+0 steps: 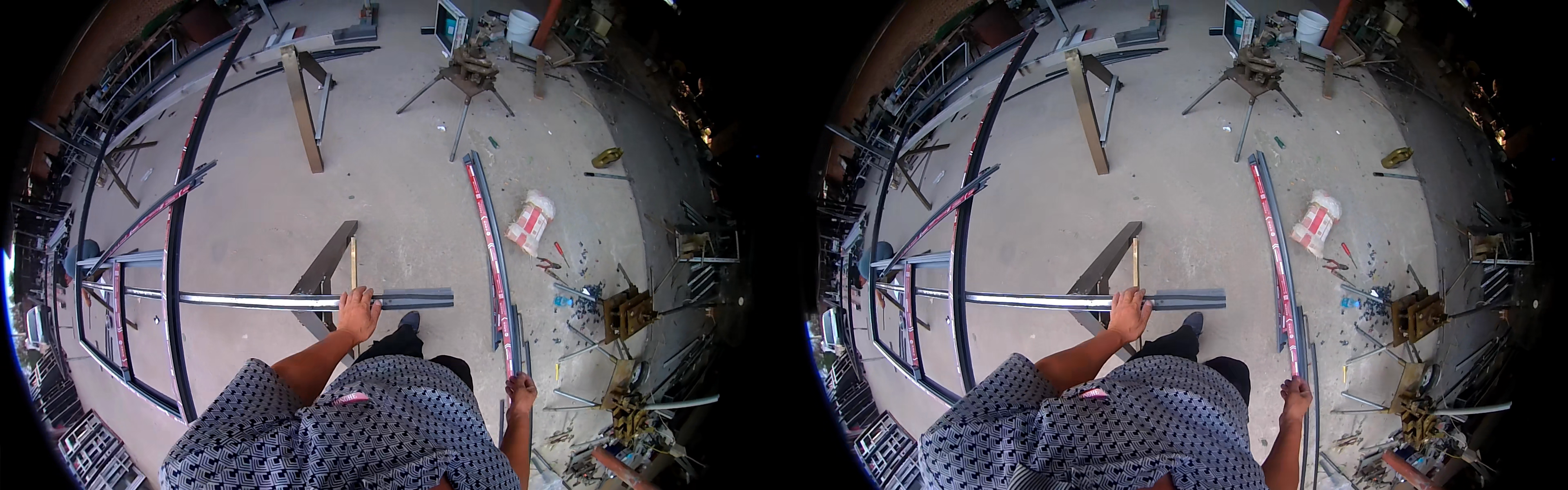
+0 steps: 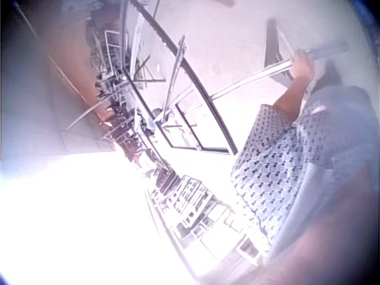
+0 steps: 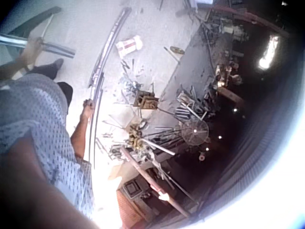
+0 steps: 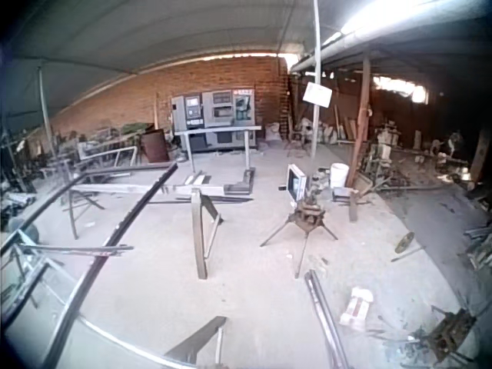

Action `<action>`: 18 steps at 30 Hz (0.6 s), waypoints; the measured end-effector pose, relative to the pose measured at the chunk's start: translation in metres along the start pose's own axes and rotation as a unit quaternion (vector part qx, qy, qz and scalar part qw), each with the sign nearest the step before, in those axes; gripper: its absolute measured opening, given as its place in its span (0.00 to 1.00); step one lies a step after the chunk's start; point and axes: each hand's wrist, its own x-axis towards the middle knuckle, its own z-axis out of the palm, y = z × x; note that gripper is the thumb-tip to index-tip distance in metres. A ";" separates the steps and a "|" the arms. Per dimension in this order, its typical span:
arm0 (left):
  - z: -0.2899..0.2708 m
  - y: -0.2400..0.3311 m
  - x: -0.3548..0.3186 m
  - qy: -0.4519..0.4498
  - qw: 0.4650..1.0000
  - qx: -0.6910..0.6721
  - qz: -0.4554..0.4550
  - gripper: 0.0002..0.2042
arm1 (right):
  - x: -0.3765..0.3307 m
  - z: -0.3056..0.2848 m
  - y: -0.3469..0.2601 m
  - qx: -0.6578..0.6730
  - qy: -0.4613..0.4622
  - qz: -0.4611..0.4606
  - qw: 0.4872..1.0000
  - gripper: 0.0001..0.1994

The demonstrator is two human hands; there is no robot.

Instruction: The person assembles a window frame by hand, fitting grey metal profiles together on a workbench. They align the corners of the frame pieces and insert a long metal bar into the structure. The person handles the frame components directly without using tools.

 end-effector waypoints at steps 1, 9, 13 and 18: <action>0.001 0.001 0.001 -0.001 1.000 -0.003 -0.008 0.24 | 0.013 0.011 -0.018 -0.014 -0.020 -0.011 1.000 0.11; 0.005 0.018 0.011 0.038 0.996 -0.036 -0.068 0.19 | 0.103 0.069 -0.081 -0.228 -0.171 0.015 0.959 0.11; 0.008 0.039 0.021 0.061 0.985 -0.037 -0.159 0.17 | 0.176 0.071 -0.111 -0.399 -0.228 0.015 0.888 0.13; 0.017 0.060 0.037 0.079 0.955 -0.013 -0.284 0.21 | 0.277 0.115 -0.225 -0.404 -0.278 -0.014 0.871 0.11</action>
